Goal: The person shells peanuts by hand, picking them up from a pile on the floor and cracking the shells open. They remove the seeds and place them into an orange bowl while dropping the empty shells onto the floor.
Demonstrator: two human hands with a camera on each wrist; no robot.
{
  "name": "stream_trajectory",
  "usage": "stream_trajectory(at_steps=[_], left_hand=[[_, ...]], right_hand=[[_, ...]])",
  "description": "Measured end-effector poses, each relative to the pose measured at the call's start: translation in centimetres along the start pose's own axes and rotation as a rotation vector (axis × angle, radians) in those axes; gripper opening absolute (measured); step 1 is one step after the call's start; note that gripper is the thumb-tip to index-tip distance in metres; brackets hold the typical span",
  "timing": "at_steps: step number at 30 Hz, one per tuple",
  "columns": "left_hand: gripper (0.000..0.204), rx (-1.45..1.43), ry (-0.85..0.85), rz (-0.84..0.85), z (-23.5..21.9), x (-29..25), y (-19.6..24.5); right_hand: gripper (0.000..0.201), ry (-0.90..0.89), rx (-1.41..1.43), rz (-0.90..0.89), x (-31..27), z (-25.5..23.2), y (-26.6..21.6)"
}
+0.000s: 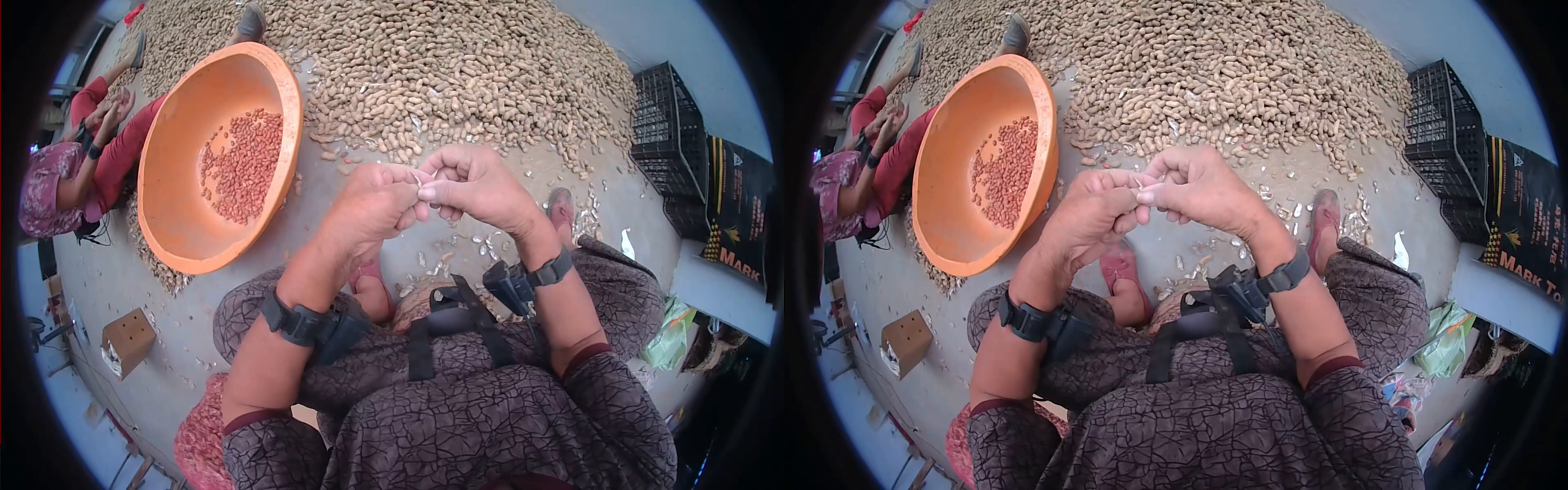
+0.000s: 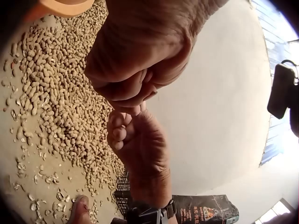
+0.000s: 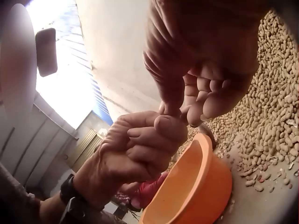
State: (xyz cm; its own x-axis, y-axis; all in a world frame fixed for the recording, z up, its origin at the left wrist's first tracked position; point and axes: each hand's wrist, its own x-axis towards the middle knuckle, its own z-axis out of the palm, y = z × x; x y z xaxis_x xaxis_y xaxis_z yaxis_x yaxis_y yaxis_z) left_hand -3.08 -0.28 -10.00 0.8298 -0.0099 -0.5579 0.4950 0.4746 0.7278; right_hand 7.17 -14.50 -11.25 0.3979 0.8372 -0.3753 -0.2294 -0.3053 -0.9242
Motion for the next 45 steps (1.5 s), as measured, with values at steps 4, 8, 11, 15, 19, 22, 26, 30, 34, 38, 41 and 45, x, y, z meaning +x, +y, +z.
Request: stream_trajectory(at_steps=[4,8,11,15,19,22,26,30,34,38,41,45], left_hand=[[0.011,0.014,0.099,0.008,-0.9,0.6,-0.3],[0.01,0.077,0.124,-0.063,-1.2,0.3,0.5],[0.01,0.046,0.218,-0.045,-1.3,0.0,1.2],[0.012,0.18,0.381,0.169,-5.3,-0.4,2.4],[0.016,0.473,0.896,0.286,-9.1,-2.1,5.7],[0.018,0.618,1.052,0.357,-14.1,-2.7,5.9],[0.029,1.133,1.304,0.293,-21.2,-2.8,4.2],[0.041,0.986,1.076,0.333,-15.0,-3.1,7.0],[0.039,0.866,0.855,0.38,-9.0,-2.4,8.0],[0.032,1.03,0.687,0.411,-5.9,-2.6,8.0],[0.027,1.034,0.649,0.407,-4.5,-2.8,8.3],[0.023,1.093,0.652,0.425,-3.1,-2.6,7.9]], right_hand=[[0.015,0.099,0.087,-0.034,0.7,1.3,-0.3],[0.017,0.135,-0.016,-0.1,1.3,1.8,-0.3],[0.018,0.186,0.078,-0.037,2.2,0.3,0.7],[0.019,-0.033,-0.178,0.287,3.3,-1.9,5.0],[0.03,0.245,-0.877,0.162,4.5,-3.1,12.4],[0.031,0.185,-0.886,0.234,5.2,-4.4,15.1],[0.032,-0.058,-1.016,0.54,6.6,-4.8,16.3],[0.04,0.084,-1.031,0.39,7.0,-5.2,16.3],[0.048,0.185,-1.032,0.291,8.9,-4.5,17.6],[0.049,0.22,-1.108,0.186,9.9,-2.3,19.2],[0.051,0.215,-1.124,0.231,10.6,-1.9,20.2],[0.037,0.148,-1.112,0.207,10.9,-2.1,21.2]])
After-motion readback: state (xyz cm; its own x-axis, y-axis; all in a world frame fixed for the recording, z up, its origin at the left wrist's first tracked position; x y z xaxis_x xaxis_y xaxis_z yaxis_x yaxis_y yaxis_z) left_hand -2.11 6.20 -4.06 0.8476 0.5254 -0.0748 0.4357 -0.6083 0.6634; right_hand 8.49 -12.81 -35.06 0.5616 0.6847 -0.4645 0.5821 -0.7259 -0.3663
